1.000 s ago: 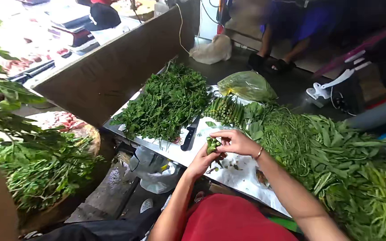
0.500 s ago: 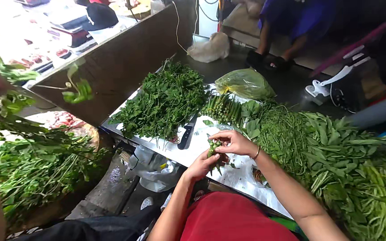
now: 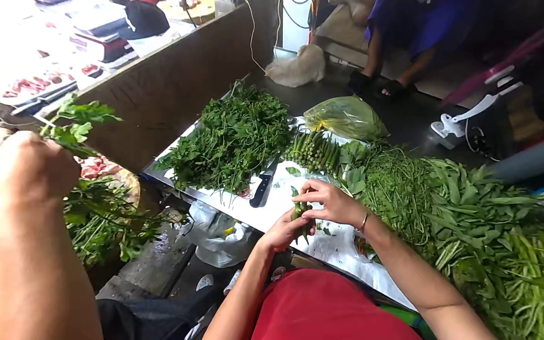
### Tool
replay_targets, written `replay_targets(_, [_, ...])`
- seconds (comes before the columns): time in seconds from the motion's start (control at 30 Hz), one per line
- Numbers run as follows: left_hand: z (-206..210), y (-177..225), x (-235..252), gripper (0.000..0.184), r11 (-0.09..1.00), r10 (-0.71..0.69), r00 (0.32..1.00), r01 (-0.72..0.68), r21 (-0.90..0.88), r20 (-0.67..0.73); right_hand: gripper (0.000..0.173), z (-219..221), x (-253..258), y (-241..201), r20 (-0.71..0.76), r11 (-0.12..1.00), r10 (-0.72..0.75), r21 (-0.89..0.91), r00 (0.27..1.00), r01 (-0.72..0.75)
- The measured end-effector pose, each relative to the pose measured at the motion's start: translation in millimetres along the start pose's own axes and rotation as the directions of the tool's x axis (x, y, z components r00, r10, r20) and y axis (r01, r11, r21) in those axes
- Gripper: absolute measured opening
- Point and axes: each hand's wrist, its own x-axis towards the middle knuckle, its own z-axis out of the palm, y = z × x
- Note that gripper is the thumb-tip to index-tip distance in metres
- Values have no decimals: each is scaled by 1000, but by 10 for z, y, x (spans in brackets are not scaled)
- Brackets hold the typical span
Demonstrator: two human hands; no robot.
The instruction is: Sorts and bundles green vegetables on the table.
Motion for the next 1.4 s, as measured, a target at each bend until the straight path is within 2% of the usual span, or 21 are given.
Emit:
replay_targets(0.1, [36, -23, 1, 23, 1000, -2, 1000, 3, 16, -24, 21, 18, 39, -44, 129, 996, -7, -85, 992, 18])
replay_targets(0.17, [56, -48, 1, 23, 999, -18, 998, 16, -32, -67, 21, 53, 59, 9, 122, 999, -11, -45, 992, 17])
replay_targets(0.27, [48, -112, -9, 26, 991, -40, 991, 23, -132, -126, 21, 87, 65, 76, -51, 994, 6, 110, 999, 0])
replay_targets(0.33, [49, -148, -20, 28, 985, -40, 988, 13, -172, -152, 20, 11, 48, 65, -160, 976, 83, 211, 984, -48])
replay_targets(0.43, [48, -163, -45, 23, 979, -37, 983, 0, -202, -180, 21, -213, -9, 62, -244, 960, 152, 267, 958, -85])
replay_targets(0.47, [48, -155, -56, 22, 978, -35, 981, -5, -207, -189, 20, -276, -32, 56, -226, 961, 172, 252, 959, -113])
replay_targets(0.53, [38, -139, -74, 22, 978, -24, 982, -16, -206, -189, 20, -333, -64, 31, -89, 955, 237, 204, 967, -216])
replay_targets(0.6, [43, -117, -84, 26, 984, -11, 983, -21, -176, -181, 22, -255, -79, 40, 74, 941, 288, 164, 955, -296])
replay_targets(0.67, [71, -87, -86, 31, 990, -16, 984, -9, -139, -178, 25, -119, -91, 73, 159, 934, 296, 160, 942, -321])
replay_targets(0.93, [86, -86, -114, 39, 999, -32, 992, 29, -30, -122, 22, 127, -123, 69, 141, 931, 297, 179, 944, -319])
replay_targets(1.17, [82, -82, -132, 37, 1000, -1, 989, 5, 27, -146, 20, 113, -126, 58, 14, 935, 278, 223, 960, -274])
replay_targets(1.4, [93, -110, -161, 35, 999, 12, 979, -2, 47, -204, 31, 189, -157, 7, 4, 946, 273, 181, 962, -269])
